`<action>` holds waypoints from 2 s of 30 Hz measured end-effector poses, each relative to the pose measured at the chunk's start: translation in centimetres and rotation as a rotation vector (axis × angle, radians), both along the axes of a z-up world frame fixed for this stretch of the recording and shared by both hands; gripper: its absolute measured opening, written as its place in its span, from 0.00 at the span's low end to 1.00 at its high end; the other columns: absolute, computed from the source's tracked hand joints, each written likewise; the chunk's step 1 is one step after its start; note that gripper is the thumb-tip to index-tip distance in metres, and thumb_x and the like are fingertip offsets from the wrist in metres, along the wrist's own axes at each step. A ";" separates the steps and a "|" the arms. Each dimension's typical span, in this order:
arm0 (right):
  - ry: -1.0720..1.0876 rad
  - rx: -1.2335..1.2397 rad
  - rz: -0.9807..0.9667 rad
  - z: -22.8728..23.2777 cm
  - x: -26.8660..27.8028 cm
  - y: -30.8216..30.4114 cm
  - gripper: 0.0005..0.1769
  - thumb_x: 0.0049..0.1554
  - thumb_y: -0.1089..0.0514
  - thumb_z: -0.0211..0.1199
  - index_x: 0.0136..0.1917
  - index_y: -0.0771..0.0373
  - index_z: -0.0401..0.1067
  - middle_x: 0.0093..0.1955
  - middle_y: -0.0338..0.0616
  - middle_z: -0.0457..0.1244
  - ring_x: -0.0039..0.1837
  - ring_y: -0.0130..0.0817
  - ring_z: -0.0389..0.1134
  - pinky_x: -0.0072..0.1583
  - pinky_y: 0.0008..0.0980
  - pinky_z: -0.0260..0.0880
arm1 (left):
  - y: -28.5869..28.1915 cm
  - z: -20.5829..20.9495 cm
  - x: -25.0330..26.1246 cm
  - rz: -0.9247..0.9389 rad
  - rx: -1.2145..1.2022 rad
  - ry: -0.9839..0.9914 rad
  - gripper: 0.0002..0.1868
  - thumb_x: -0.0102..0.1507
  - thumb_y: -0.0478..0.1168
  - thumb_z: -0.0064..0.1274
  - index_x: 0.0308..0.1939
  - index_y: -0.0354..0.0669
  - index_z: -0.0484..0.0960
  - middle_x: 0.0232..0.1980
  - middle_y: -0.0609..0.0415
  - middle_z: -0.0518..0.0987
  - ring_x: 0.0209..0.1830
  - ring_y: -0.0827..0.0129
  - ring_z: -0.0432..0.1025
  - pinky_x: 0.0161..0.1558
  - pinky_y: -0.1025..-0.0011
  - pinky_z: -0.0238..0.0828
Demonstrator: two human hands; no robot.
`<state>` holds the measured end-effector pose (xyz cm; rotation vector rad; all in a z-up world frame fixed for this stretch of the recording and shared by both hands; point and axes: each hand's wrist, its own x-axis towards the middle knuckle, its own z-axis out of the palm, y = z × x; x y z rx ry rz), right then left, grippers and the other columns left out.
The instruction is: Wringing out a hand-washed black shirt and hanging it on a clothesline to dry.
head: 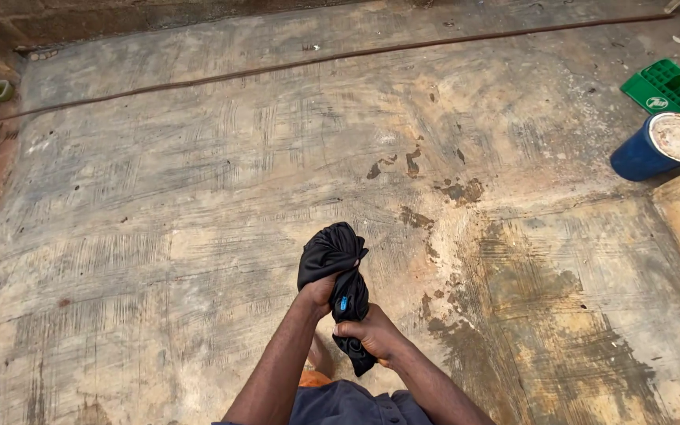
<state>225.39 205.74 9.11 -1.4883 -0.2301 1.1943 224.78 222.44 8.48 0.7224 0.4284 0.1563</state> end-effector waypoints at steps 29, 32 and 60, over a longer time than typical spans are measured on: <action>0.328 0.104 -0.069 0.5 41.8 23.3 0.26 0.47 0.53 0.76 0.55 0.67 0.73 0.43 0.40 0.68 0.44 0.32 0.71 0.49 0.35 0.73 | 24.9 -1.1 42.5 -0.188 0.028 0.183 0.20 0.60 0.38 0.61 0.57 0.42 0.82 0.49 0.59 0.83 0.48 0.72 0.76 0.53 0.70 0.73; 0.472 0.165 -0.146 2.3 46.3 22.9 0.30 0.47 0.44 0.75 0.54 0.66 0.73 0.42 0.45 0.69 0.44 0.36 0.73 0.48 0.38 0.75 | 25.0 -0.5 47.6 -0.189 -0.042 0.252 0.14 0.61 0.40 0.63 0.50 0.41 0.84 0.41 0.56 0.81 0.40 0.68 0.75 0.46 0.65 0.74; 0.787 0.571 -0.476 0.5 71.3 41.6 0.22 0.54 0.55 0.64 0.60 0.64 0.68 0.43 0.40 0.62 0.34 0.23 0.60 0.33 0.24 0.57 | 43.8 3.6 84.8 -1.396 0.828 0.784 0.55 0.49 0.79 0.55 0.74 0.57 0.69 0.73 0.45 0.70 0.68 0.47 0.70 0.55 0.45 0.76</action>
